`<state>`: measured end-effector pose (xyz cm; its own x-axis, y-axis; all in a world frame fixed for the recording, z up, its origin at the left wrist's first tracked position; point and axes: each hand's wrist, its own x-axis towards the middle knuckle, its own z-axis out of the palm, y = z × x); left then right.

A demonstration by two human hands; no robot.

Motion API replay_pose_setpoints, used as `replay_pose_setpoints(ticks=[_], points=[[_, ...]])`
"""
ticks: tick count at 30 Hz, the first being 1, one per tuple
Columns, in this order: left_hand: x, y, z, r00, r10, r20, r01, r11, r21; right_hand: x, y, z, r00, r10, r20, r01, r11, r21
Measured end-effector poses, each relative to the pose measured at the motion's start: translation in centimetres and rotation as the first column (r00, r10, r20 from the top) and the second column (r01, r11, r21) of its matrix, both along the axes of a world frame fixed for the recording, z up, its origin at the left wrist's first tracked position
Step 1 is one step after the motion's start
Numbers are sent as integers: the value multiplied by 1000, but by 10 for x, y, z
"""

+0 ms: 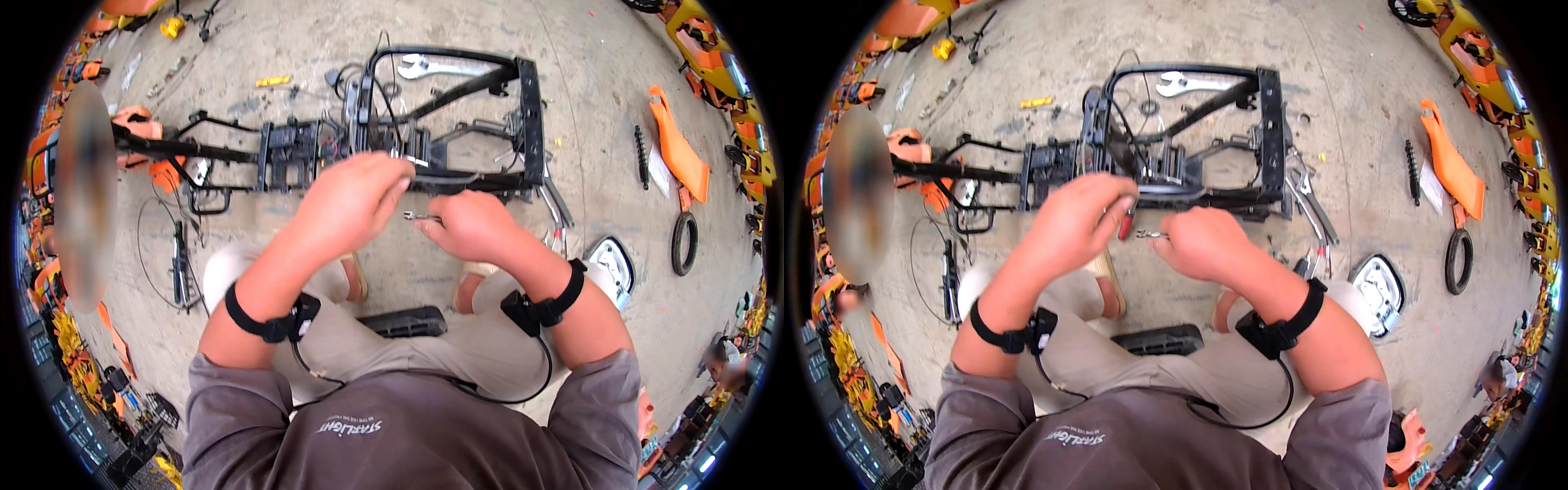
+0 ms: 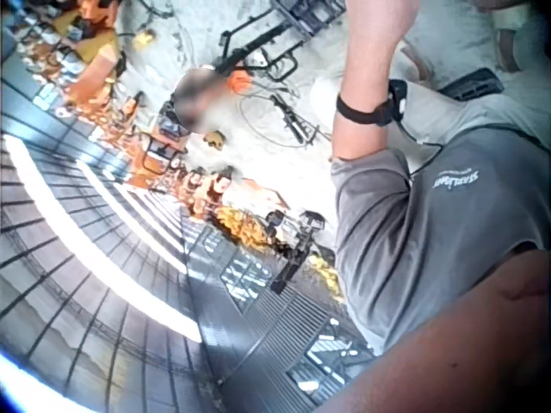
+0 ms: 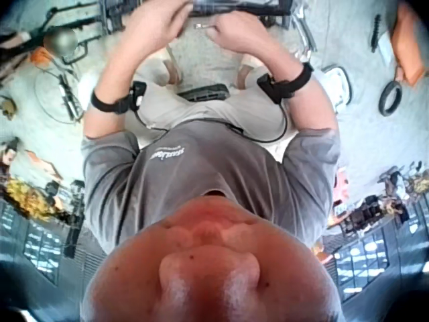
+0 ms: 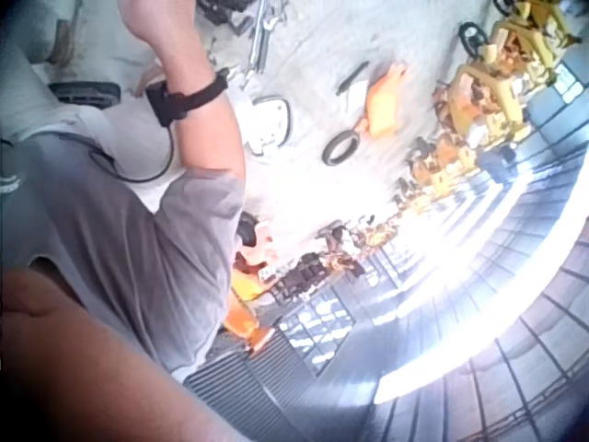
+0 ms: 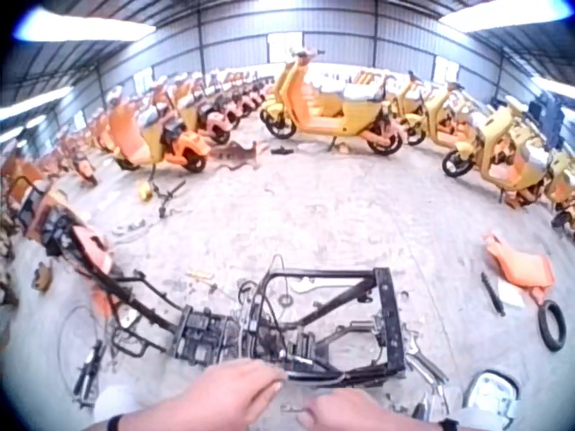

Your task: The person threads a wire through the frame of a motorcycle and attaches a connector to a cable using their hands.

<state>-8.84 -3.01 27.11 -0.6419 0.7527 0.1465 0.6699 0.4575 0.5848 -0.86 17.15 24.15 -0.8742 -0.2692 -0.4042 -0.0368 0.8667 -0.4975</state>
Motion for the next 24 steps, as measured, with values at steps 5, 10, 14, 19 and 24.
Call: replay_pose_setpoints(ticks=[5, 10, 14, 19, 24], points=[[-3, 4, 3, 996, -52, 78, 53, 999, -8, -2, 2, 9, 986, -162, 33, 165, 955, -248], [6, 10, -2, 988, -131, 83, 131, 991, 7, 15, 3, -3, 993, -111, 50, 120, 958, -261], [16, 16, -3, 980, -185, 69, 187, 982, -18, 27, 4, -36, 914, -278, 297, 401, 733, -549], [29, 21, 3, 975, -203, 91, 207, 977, -48, 38, -8, -17, 813, -264, 519, 576, 491, -653], [30, 24, 16, 996, -91, 8, 90, 994, 66, 40, -5, -12, 787, 44, 615, 611, 76, -788]])
